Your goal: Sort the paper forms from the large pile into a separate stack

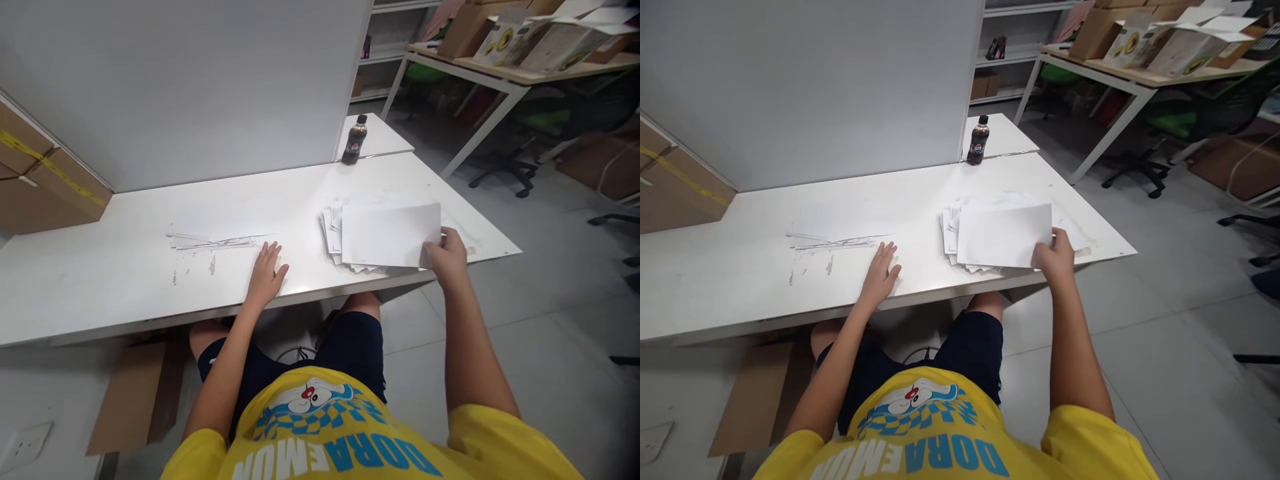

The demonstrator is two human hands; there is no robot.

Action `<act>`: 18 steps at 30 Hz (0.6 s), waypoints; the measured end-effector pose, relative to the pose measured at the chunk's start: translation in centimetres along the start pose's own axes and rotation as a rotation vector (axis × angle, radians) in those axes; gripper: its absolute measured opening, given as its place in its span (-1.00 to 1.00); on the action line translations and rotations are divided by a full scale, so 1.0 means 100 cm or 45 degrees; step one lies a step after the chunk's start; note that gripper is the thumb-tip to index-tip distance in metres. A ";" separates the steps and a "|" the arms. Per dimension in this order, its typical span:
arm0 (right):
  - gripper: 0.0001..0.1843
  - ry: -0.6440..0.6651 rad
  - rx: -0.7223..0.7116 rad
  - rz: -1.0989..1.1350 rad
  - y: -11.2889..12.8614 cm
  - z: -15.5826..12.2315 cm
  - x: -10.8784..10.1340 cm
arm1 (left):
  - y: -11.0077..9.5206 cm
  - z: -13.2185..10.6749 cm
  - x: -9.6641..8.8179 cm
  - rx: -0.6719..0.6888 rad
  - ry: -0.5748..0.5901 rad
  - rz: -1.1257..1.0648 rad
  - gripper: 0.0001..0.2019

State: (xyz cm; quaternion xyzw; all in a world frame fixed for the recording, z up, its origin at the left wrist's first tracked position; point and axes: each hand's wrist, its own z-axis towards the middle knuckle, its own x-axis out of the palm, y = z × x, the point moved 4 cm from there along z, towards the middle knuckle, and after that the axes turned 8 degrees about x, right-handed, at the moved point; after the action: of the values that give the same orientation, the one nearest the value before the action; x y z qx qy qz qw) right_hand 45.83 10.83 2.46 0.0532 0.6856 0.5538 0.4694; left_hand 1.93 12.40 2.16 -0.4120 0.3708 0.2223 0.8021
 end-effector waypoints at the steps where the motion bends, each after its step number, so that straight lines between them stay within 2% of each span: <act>1: -0.42 -0.018 0.001 -0.094 0.002 0.008 0.001 | 0.005 0.003 -0.004 -0.023 -0.025 -0.013 -0.49; 3: -0.39 -0.030 -0.036 -0.259 0.010 0.018 0.004 | 0.019 0.012 -0.017 -0.061 -0.065 0.052 -0.53; 6: -0.35 -0.130 -0.231 -0.417 0.023 0.013 0.009 | 0.052 0.033 -0.043 -0.155 -0.053 0.359 -0.52; 9: -0.36 -0.283 -0.379 -0.373 0.030 -0.002 0.010 | 0.089 0.045 -0.065 -0.417 0.005 0.625 -0.35; 11: -0.41 -0.339 -0.471 -0.297 0.033 -0.015 0.010 | 0.104 0.043 -0.071 -0.544 0.044 0.678 -0.31; 13: -0.47 -0.361 -0.561 -0.216 0.039 -0.030 0.011 | 0.107 0.037 -0.071 -0.535 0.040 0.686 -0.40; 15: -0.54 -0.342 -0.635 -0.123 0.049 -0.048 0.015 | 0.103 0.031 -0.068 -0.450 0.003 0.700 -0.51; 18: -0.62 -0.202 -0.698 0.032 0.071 -0.084 0.030 | 0.096 0.027 -0.065 -0.327 -0.018 0.691 -0.59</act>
State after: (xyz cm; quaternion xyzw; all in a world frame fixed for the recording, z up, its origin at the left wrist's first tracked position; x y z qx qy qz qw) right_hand 35.11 9.40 6.01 -0.0240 0.4708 0.7182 0.5118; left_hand -7.35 19.63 3.47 -0.3942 0.4308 0.4765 0.6572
